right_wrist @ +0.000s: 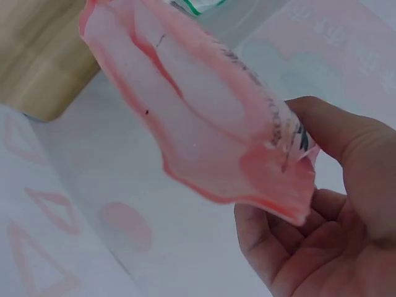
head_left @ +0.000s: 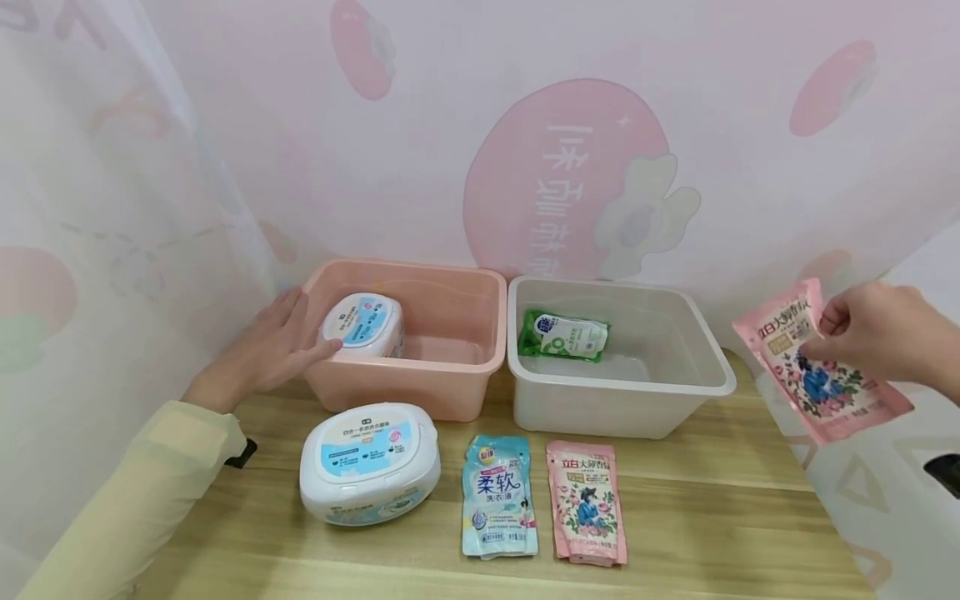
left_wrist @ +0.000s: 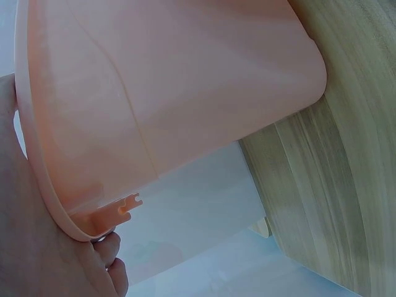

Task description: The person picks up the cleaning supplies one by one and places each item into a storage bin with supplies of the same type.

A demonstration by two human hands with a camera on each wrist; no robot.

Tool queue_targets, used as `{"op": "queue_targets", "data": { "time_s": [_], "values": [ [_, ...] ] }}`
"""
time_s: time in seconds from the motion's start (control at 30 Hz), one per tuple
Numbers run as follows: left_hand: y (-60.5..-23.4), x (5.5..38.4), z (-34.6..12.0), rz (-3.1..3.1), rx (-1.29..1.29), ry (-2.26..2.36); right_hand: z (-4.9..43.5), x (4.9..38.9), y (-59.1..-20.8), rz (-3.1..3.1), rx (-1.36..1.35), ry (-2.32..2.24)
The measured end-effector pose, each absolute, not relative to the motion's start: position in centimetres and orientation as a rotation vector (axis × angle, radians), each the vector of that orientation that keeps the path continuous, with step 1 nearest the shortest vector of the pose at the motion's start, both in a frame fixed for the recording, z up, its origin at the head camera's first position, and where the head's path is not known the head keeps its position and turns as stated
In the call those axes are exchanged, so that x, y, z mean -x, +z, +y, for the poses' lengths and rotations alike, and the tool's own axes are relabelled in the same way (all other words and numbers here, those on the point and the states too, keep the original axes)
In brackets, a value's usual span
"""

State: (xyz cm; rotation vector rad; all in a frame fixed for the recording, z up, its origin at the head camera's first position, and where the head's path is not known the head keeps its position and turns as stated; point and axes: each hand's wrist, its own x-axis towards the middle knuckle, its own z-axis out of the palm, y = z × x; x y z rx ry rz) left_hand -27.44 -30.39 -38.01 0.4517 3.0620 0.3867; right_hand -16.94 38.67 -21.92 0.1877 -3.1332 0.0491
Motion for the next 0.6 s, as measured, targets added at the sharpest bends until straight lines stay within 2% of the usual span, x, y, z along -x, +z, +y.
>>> {"op": "queue_targets", "data": {
  "time_s": [0.37, 0.6],
  "values": [
    [-37.9, 27.2, -30.7, 3.047, -0.437, 0.390, 35.1, 21.2, -19.1, -3.103, -0.294, 0.039],
    [-37.6, 26.9, -30.4, 3.035, -0.436, 0.386, 33.1, 23.7, -19.4, -3.163, -0.350, 0.093]
  ]
}}
